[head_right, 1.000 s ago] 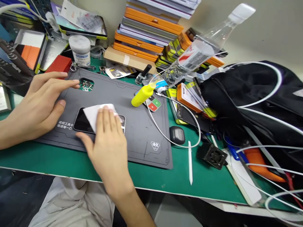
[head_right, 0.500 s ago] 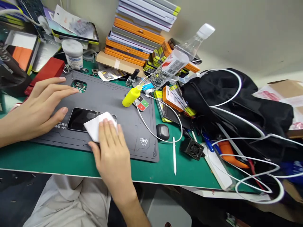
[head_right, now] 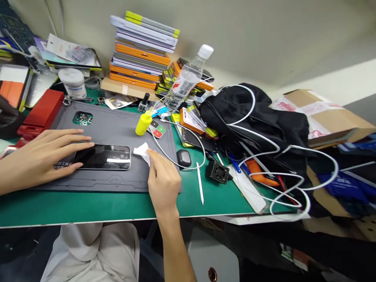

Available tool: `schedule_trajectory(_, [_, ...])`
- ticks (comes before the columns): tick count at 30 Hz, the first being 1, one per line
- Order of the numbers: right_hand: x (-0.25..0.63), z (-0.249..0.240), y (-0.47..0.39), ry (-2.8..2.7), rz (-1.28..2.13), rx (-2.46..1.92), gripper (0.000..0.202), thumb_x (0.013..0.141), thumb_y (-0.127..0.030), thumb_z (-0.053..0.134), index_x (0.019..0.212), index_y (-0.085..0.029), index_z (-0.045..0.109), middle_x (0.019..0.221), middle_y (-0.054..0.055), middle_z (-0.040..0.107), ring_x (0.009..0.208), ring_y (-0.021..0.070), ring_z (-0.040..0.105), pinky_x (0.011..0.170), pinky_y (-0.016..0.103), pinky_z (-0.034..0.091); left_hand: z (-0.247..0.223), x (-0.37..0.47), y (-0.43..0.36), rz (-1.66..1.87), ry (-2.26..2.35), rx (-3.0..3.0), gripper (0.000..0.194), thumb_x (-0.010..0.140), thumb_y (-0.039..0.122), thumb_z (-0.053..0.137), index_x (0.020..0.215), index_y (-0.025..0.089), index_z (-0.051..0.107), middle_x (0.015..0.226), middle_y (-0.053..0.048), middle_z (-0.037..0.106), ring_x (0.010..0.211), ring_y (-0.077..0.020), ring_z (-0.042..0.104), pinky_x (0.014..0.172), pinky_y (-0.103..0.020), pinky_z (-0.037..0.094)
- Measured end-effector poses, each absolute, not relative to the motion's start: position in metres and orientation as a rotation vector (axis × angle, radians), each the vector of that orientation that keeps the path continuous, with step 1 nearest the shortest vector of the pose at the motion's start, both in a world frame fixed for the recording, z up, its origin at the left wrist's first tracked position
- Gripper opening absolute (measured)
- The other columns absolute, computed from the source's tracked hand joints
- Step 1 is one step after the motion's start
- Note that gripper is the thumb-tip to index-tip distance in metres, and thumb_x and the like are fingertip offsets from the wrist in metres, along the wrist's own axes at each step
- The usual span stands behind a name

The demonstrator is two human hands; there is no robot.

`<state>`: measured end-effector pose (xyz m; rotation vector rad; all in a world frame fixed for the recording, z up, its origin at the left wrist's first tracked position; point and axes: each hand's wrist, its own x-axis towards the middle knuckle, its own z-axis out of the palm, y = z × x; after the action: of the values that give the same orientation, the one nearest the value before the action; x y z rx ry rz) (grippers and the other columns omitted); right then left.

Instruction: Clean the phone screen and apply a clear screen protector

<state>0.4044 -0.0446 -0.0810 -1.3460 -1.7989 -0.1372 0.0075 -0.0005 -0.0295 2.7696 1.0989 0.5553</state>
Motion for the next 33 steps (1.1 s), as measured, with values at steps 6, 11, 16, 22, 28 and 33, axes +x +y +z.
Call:
schedule_trajectory(6, [0.399, -0.078, -0.05, -1.597, -0.02, -1.409, 0.039, 0.133, -0.032, 0.061, 0.148, -0.025, 0.097, 0.145, 0.014, 0.1, 0.133, 0.0323, 0.099, 0.115, 0.05, 0.082, -0.02, 0.005, 0.003, 0.547, 1.07, 2.924, 0.042, 0.129, 0.05, 0.061, 0.159, 0.04, 0.088, 0.175, -0.002, 0.088, 0.154, -0.0379, 0.087, 0.134, -0.062, 0.072])
schedule_trajectory(11, [0.399, -0.069, -0.052, -1.735, 0.069, -1.248, 0.04, 0.132, -0.029, 0.064, 0.164, -0.025, 0.088, 0.159, 0.014, 0.096, 0.149, 0.0327, 0.093, 0.128, 0.055, 0.077, -0.016, 0.004, -0.001, 0.498, 1.083, 2.927, 0.048, 0.126, 0.043, 0.065, 0.168, 0.043, 0.086, 0.184, 0.003, 0.082, 0.147, -0.0355, 0.091, 0.135, -0.057, 0.073])
schedule_trajectory(16, [0.396, -0.067, -0.052, -1.865, 0.054, -1.14, 0.055, 0.126, -0.01, 0.051, 0.163, -0.025, 0.089, 0.156, 0.011, 0.097, 0.151, 0.0304, 0.092, 0.128, 0.054, 0.075, -0.017, -0.002, -0.005, 0.493, 1.006, 2.977, 0.067, 0.124, 0.039, 0.071, 0.189, 0.051, 0.069, 0.191, 0.005, 0.075, 0.161, -0.0378, 0.086, 0.141, -0.058, 0.071])
schedule_trajectory(22, [0.399, -0.069, -0.054, -1.692, 0.066, -1.292, 0.043, 0.121, -0.014, 0.053, 0.122, -0.028, 0.094, 0.112, 0.007, 0.099, 0.103, 0.0281, 0.096, 0.094, 0.045, 0.079, -0.017, -0.006, -0.007, 0.436, 1.01, 3.001, 0.079, 0.126, 0.035, 0.068, 0.2, 0.057, 0.052, 0.196, 0.005, 0.07, 0.167, -0.0364, 0.083, 0.14, -0.059, 0.074])
schedule_trajectory(28, [0.398, -0.066, -0.053, -1.726, 0.083, -1.269, 0.031, 0.129, -0.027, 0.062, 0.141, -0.026, 0.09, 0.134, 0.012, 0.098, 0.126, 0.0315, 0.095, 0.111, 0.05, 0.078, -0.017, -0.004, -0.009, 0.443, 0.995, 3.003, 0.088, 0.124, 0.033, 0.068, 0.205, 0.058, 0.043, 0.196, 0.005, 0.069, 0.165, -0.0378, 0.084, 0.141, -0.06, 0.074])
schedule_trajectory(33, [0.394, -0.071, -0.05, -1.902, 0.155, -1.365, 0.03, 0.129, -0.028, 0.07, 0.149, -0.027, 0.092, 0.15, 0.013, 0.096, 0.142, 0.035, 0.09, 0.124, 0.055, 0.072, -0.016, -0.003, -0.01, 0.424, 0.999, 3.018, 0.099, 0.121, 0.028, 0.069, 0.208, 0.058, 0.033, 0.198, 0.004, 0.067, 0.166, -0.0385, 0.084, 0.144, -0.059, 0.072])
